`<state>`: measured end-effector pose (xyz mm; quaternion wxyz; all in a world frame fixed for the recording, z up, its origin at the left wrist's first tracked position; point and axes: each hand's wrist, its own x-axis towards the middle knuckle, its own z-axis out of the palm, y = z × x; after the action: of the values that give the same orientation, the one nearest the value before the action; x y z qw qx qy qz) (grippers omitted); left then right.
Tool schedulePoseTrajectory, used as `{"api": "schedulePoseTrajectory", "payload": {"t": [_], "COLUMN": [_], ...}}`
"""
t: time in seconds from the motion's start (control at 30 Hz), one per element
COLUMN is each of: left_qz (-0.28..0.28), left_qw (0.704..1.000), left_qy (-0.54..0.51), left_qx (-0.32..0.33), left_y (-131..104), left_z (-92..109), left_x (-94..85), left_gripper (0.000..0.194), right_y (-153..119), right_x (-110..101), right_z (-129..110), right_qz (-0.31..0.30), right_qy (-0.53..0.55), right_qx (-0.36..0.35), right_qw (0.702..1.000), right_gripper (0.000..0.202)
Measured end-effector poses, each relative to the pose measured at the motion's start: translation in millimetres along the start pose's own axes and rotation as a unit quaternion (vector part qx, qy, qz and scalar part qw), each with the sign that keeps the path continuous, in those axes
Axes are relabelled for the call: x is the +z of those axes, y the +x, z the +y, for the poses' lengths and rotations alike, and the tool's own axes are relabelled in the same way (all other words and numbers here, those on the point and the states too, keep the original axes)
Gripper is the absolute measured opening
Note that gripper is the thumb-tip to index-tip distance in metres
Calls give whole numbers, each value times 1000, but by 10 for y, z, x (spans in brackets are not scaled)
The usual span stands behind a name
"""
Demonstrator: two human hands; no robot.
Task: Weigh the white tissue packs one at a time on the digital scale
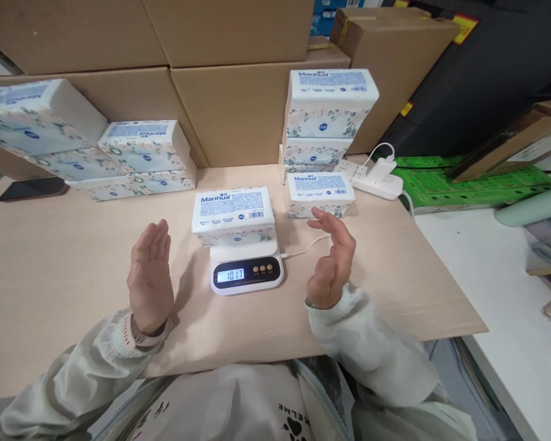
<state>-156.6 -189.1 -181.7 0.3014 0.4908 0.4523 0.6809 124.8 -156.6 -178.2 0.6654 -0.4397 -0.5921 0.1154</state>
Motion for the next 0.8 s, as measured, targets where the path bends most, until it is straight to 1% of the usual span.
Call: {"api": "schedulePoseTrajectory", "payload": {"t": [0.17, 0.3, 0.47, 0.6, 0.67, 0.8], "left_qz": [4, 4, 6, 6, 6, 2], "left_qw": [1000, 1000, 1000, 1000, 1000, 1000], "left_qy": [5, -3, 9, 4, 3, 5], "left_qx": [-13, -7, -9, -10, -11, -7], "left_y": [4, 2, 9, 11, 10, 11], "left_z": [-1, -1, 2, 2, 2, 6], "left_x": [-1, 3, 5, 3, 0, -9], "left_gripper": [49, 49, 51, 51, 51, 55], "right_y": [14, 19, 17, 10, 14, 33], "right_x": [8, 19, 22, 20, 22, 31], "right_z": [-11, 9, 26, 21, 38, 100], "right_qz": [3, 8, 13, 8, 7, 14], "right_qy": [25, 45, 17, 26, 41, 46], "right_qx": [3, -10, -12, -9, -18, -68], "right_qw": [1000, 999, 1000, 1000, 999, 997], "right_gripper": [48, 46, 49, 48, 47, 48]}}
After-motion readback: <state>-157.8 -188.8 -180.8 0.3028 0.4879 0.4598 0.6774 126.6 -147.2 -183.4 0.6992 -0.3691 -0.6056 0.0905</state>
